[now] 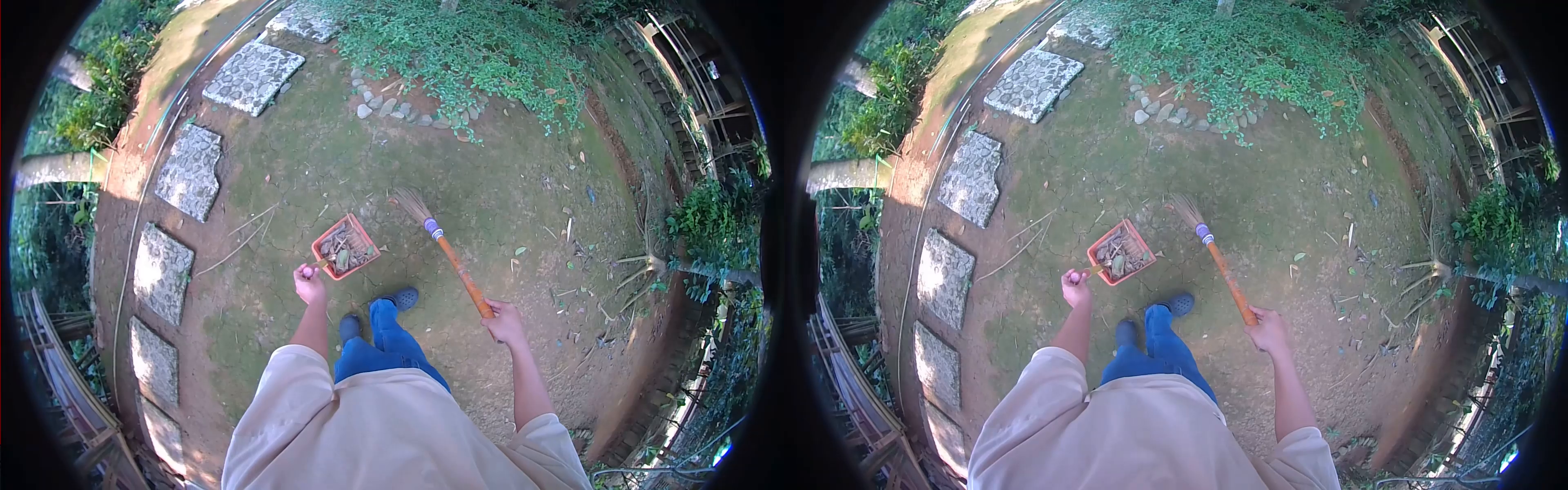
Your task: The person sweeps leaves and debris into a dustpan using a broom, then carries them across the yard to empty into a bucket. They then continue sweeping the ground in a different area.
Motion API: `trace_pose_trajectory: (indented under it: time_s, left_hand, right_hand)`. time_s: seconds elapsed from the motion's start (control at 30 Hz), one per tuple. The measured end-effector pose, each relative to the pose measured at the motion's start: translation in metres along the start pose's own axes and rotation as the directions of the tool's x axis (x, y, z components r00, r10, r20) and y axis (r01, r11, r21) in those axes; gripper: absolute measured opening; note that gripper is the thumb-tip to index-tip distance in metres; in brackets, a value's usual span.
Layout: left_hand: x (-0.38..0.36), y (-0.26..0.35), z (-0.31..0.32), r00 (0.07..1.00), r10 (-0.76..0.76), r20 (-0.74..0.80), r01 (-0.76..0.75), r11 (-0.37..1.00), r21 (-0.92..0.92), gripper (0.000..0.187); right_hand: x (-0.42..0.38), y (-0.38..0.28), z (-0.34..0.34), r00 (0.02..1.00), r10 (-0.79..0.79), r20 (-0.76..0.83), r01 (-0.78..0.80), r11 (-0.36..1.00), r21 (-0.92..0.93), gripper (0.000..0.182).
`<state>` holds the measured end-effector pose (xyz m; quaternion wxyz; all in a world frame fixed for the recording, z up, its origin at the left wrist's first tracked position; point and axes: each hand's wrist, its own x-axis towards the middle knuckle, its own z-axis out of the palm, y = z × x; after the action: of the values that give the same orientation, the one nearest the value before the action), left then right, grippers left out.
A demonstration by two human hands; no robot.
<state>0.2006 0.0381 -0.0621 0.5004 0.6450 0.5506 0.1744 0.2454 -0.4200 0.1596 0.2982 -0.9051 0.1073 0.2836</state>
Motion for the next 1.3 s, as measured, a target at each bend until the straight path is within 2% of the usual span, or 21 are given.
trace_pose_trajectory:
  time_s: [0.07,0.17,0.27,0.37,0.57,0.67,0.77,0.87,0.97,1.07,1.17,1.27,1.3]
  left_hand:
    - [0.001,-0.001,0.000,1.000,-0.013,0.010,0.012,1.000,0.029,0.032]
    - [0.004,-0.010,0.005,0.999,-0.043,0.019,0.044,0.995,-0.095,0.032]
    - [0.005,-0.013,0.005,1.000,-0.012,0.017,0.013,0.998,-0.062,0.032]
    - [-0.001,-0.003,-0.001,1.000,-0.026,0.004,0.026,1.000,0.006,0.032]
    - [-0.004,-0.014,-0.015,0.999,0.037,0.021,-0.036,0.999,-0.006,0.031]
    - [-0.004,-0.020,-0.024,0.993,0.102,0.052,-0.104,0.994,0.029,0.031]
    - [-0.009,-0.019,-0.033,0.992,0.096,0.081,-0.099,0.995,0.026,0.031]
    - [-0.011,-0.027,-0.042,0.987,0.102,0.122,-0.102,0.995,-0.003,0.031]
    - [-0.014,-0.029,-0.053,0.989,0.091,0.117,-0.098,0.994,0.051,0.031]
    - [-0.010,-0.045,-0.056,0.987,0.094,0.133,-0.090,0.995,-0.039,0.031]
    - [-0.016,-0.043,-0.064,0.989,0.062,0.135,-0.055,0.997,-0.053,0.031]
    - [-0.015,-0.051,-0.063,0.987,0.045,0.153,-0.024,0.990,-0.136,0.031]
    - [-0.015,-0.051,-0.064,0.987,0.042,0.153,-0.022,0.992,-0.126,0.031]
  right_hand:
    - [-0.002,-0.001,0.000,0.998,-0.042,0.054,0.047,0.993,-0.108,0.064]
    - [-0.026,-0.025,-0.017,0.980,0.031,0.196,-0.002,0.989,-0.150,0.061]
    - [-0.059,-0.044,-0.040,0.951,0.146,0.272,-0.157,0.987,0.020,0.058]
    - [-0.088,-0.045,-0.045,0.948,0.165,0.273,-0.187,0.981,0.054,0.056]
    - [-0.123,-0.040,-0.028,0.979,0.145,0.146,-0.149,0.989,0.015,0.056]
    - [-0.126,-0.026,-0.011,0.999,0.015,0.048,-0.014,1.000,-0.023,0.057]
    - [-0.132,-0.029,0.002,0.999,-0.034,-0.025,0.032,0.997,-0.076,0.059]
    - [-0.131,-0.024,0.017,0.996,-0.046,-0.075,0.037,0.993,-0.115,0.060]
    - [-0.132,-0.022,0.036,0.995,-0.010,-0.098,-0.005,0.989,-0.146,0.059]
    - [-0.144,-0.046,0.046,0.995,0.087,-0.044,-0.096,0.962,-0.256,0.058]
    - [-0.156,-0.044,0.053,0.995,0.075,0.063,-0.050,0.945,-0.323,0.056]
    - [-0.181,-0.070,0.046,0.976,0.163,0.143,-0.113,0.945,-0.306,0.057]
    - [-0.187,-0.068,0.046,0.984,0.125,0.129,-0.084,0.955,-0.284,0.057]
